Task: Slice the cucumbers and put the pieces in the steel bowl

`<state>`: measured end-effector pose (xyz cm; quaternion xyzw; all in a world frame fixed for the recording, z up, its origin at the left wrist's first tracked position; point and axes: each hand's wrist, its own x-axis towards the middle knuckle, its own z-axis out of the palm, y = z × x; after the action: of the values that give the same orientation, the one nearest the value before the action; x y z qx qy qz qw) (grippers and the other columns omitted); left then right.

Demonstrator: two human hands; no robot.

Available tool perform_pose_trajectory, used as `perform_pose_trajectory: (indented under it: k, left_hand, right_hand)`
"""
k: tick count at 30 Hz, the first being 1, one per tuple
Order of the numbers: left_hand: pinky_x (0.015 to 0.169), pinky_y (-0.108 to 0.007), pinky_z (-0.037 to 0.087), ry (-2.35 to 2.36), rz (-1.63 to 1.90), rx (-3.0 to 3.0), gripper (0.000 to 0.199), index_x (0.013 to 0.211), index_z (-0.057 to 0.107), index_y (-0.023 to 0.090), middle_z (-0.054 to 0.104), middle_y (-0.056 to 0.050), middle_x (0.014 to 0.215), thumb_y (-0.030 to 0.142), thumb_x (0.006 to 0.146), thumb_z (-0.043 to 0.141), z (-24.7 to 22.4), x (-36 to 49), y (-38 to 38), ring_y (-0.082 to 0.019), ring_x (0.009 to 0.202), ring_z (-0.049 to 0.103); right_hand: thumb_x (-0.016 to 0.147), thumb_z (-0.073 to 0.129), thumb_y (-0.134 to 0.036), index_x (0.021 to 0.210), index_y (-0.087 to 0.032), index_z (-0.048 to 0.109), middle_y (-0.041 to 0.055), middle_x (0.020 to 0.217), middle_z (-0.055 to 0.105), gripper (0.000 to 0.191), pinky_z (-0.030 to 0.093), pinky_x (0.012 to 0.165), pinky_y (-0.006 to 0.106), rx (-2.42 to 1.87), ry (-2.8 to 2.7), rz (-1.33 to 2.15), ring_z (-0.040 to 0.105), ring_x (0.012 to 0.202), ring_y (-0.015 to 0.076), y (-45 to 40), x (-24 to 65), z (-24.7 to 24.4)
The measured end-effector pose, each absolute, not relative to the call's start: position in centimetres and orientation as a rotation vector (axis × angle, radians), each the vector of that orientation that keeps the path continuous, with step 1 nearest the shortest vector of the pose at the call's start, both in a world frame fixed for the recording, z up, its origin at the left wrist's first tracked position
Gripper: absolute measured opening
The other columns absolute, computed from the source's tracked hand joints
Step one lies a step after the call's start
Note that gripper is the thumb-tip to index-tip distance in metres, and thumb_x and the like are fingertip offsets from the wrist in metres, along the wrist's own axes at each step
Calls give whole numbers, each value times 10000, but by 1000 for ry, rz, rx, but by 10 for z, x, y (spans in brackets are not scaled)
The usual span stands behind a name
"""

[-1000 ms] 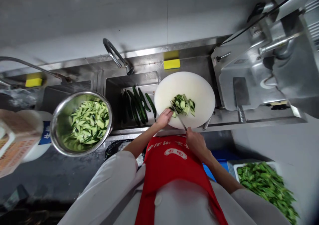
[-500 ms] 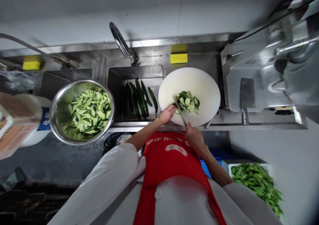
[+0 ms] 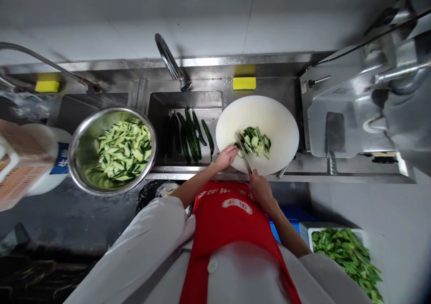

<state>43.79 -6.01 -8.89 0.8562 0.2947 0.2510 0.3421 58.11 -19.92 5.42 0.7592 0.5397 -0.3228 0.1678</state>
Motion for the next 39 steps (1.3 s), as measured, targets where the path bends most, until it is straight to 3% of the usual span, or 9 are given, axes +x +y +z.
perform_pose_trajectory:
  k: [8,39]
  left_hand:
    - [990,-391,521,689,556,2258,271,1127,632,198,613,-115,1138,188,982,403,-86,433,-52,-212,1084,574]
    - [992,-399,530,652,679,2209,309,1113,652,176,636,-129,1116,271,1024,371,-103,432,-51,-200,1087,592]
  right_hand:
    - [1019,267,-227,1181,-121,493,174,917,712,298,471,756,289,2156,1571,-842,716,901,237,-201,575,70]
    - [1029,258,-233,1155,-128,492,159,923,708,286,452,745,276,2154,1515,-904,712,914,229,-196,570,63]
